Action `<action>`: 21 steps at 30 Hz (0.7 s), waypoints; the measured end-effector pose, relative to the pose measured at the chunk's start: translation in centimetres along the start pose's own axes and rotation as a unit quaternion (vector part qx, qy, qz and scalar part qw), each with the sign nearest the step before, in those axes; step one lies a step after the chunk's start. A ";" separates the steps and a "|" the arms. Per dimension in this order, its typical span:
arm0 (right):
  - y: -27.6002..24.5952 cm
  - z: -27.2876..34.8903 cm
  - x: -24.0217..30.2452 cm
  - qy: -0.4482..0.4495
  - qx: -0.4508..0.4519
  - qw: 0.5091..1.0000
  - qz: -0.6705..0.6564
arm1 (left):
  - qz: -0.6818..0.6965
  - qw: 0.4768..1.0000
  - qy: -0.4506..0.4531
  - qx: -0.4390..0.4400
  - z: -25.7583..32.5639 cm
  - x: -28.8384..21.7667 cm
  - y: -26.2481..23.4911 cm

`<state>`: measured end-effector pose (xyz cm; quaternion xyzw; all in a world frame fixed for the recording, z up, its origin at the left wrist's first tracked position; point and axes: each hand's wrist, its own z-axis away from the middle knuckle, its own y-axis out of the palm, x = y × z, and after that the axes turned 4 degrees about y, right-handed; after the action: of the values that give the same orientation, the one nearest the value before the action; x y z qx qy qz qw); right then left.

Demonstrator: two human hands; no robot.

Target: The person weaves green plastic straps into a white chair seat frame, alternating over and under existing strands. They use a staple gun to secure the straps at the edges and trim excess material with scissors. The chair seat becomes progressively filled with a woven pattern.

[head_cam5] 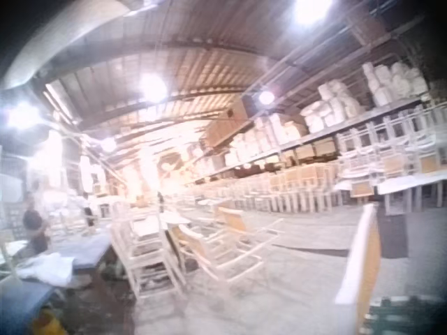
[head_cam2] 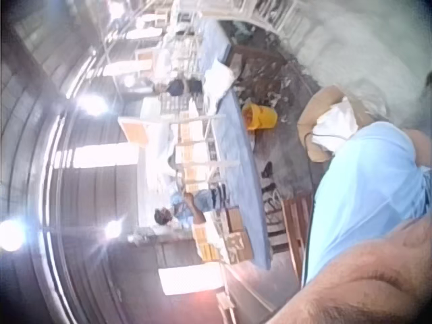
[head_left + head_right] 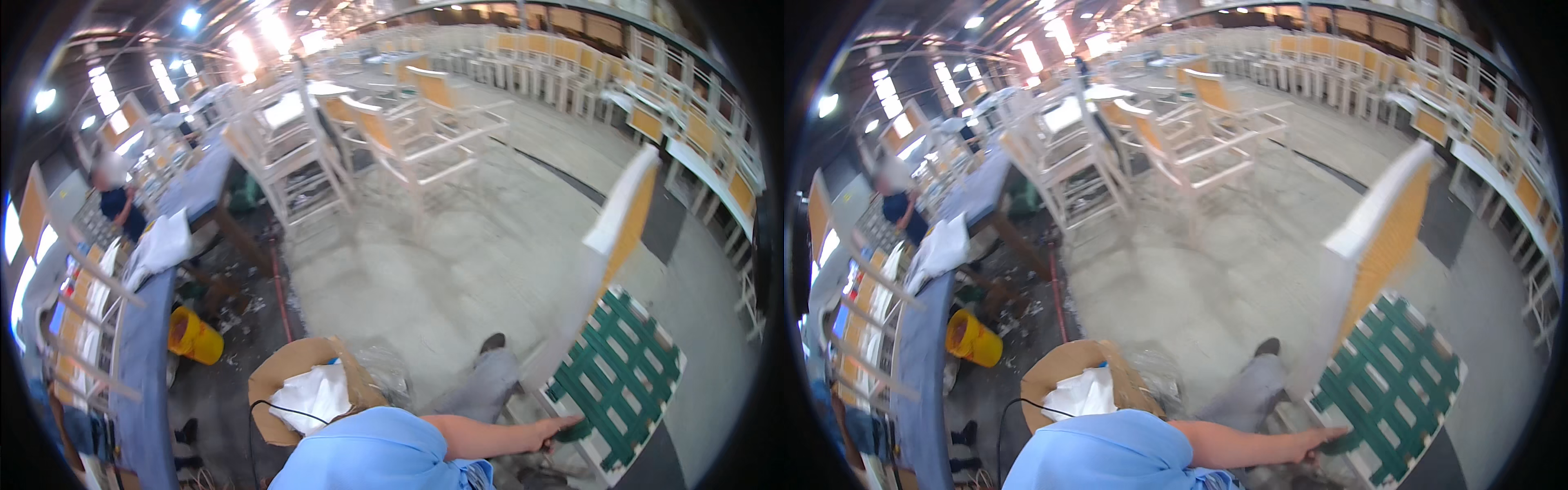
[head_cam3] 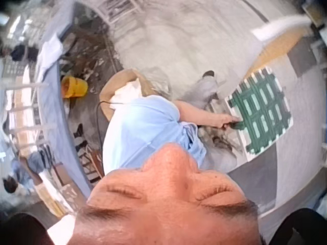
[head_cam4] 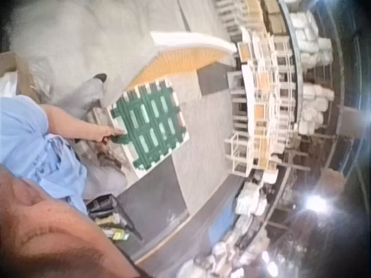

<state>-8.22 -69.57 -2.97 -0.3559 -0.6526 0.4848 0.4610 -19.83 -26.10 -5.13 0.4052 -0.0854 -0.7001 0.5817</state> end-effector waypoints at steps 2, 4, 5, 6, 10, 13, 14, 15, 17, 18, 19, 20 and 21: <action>-0.5 1.4 -1.4 0.021 -0.003 1.000 0.018 | -0.005 0.999 0.026 -0.043 -0.7 0.7 -0.9; -0.9 2.5 -2.8 0.049 0.003 0.998 0.030 | -0.010 1.000 0.015 -0.018 -1.1 0.2 -2.3; -1.1 3.4 -3.5 0.071 -0.001 0.997 0.039 | 0.004 1.000 0.014 0.013 -1.1 0.2 -1.9; -1.9 5.1 -4.7 0.102 -0.005 0.993 0.051 | 0.004 0.999 0.036 -0.037 -0.8 0.6 -0.5; -2.1 9.1 -7.1 0.174 -0.021 0.983 0.060 | 0.028 0.999 -0.022 -0.026 0.2 1.2 0.2; -2.0 11.4 -8.4 0.223 -0.027 0.972 0.070 | 0.007 0.998 -0.040 -0.042 1.7 1.7 1.3; -1.8 11.7 -8.6 0.228 -0.019 0.971 0.072 | 0.004 0.999 -0.033 -0.032 2.0 1.8 0.5; -1.6 12.0 -8.8 0.234 -0.013 0.969 0.075 | 0.003 0.999 -0.026 -0.020 2.1 2.0 -0.2; -1.8 12.7 -9.7 0.246 -0.007 0.965 0.088 | -0.026 0.999 -0.037 0.012 2.4 1.9 -0.2; -1.9 13.3 -10.2 0.250 0.003 0.963 0.099 | -0.057 0.997 -0.054 0.026 3.1 1.6 0.0; -2.1 13.5 -10.9 0.257 0.015 0.960 0.114 | -0.085 0.993 -0.075 0.044 3.8 1.2 0.3; -2.4 13.7 -11.6 0.263 0.037 0.955 0.135 | -0.089 0.992 -0.071 0.062 4.6 0.9 0.8; -2.4 13.7 -12.4 0.266 0.059 0.950 0.153 | -0.094 0.990 -0.062 0.079 5.8 0.3 1.5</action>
<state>-17.29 -85.68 -5.30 -0.5393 -0.4140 0.4750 0.5587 -22.62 -28.82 -0.56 0.4119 -0.1379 -0.7665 0.4730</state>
